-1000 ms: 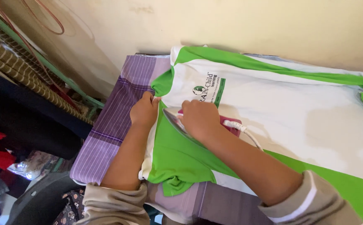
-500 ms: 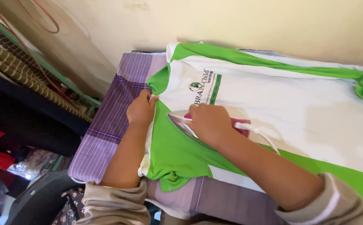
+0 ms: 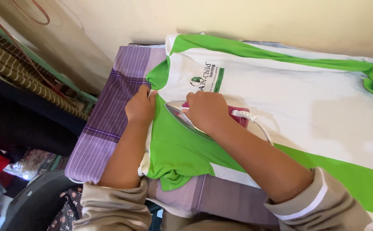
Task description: The person irons a green and white t-shirt on a table covered with a purple checkered cloth. They smooth the fabric with their hands, use a pink electric iron to press the sleeves and body, and flip the shirt over to iron the other side.
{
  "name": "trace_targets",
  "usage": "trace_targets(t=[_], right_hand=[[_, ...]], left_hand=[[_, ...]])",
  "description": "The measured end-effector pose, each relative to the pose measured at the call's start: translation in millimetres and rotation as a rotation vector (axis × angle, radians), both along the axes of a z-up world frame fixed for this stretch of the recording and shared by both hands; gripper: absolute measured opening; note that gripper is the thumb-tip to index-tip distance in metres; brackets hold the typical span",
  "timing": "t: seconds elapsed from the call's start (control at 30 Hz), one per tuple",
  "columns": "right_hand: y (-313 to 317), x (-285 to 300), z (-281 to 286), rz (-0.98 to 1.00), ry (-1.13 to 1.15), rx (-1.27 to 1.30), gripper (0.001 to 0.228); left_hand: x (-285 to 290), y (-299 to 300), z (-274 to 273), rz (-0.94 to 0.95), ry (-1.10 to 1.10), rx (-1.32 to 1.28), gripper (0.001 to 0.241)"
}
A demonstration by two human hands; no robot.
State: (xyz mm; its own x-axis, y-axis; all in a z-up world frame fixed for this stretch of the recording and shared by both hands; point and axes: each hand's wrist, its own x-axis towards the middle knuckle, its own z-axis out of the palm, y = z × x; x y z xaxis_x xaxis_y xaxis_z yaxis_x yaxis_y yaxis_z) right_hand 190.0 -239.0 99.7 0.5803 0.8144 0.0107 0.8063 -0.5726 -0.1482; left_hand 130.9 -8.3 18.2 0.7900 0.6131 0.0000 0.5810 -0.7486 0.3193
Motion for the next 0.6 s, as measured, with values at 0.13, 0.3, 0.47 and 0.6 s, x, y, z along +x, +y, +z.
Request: trace_targets(t=[0.13, 0.3, 0.47, 0.6], right_hand=[[-20, -15, 4, -0.004, 0.081, -0.011, 0.036], [-66, -44, 11, 0.044, 0.088, -0.132, 0.039], [-79, -47, 9, 0.038, 0.046, -0.175, 0.038], [-55, -36, 0, 0.002, 0.041, -0.107, 0.038]], left_hand=[[1, 1, 0, 0.01, 0.016, -0.017, 0.038], [3, 9, -8, 0.003, -0.017, -0.01, 0.038], [-3, 10, -5, -0.004, -0.027, 0.066, 0.038], [-15, -3, 19, -0.009, 0.063, 0.119, 0.055]])
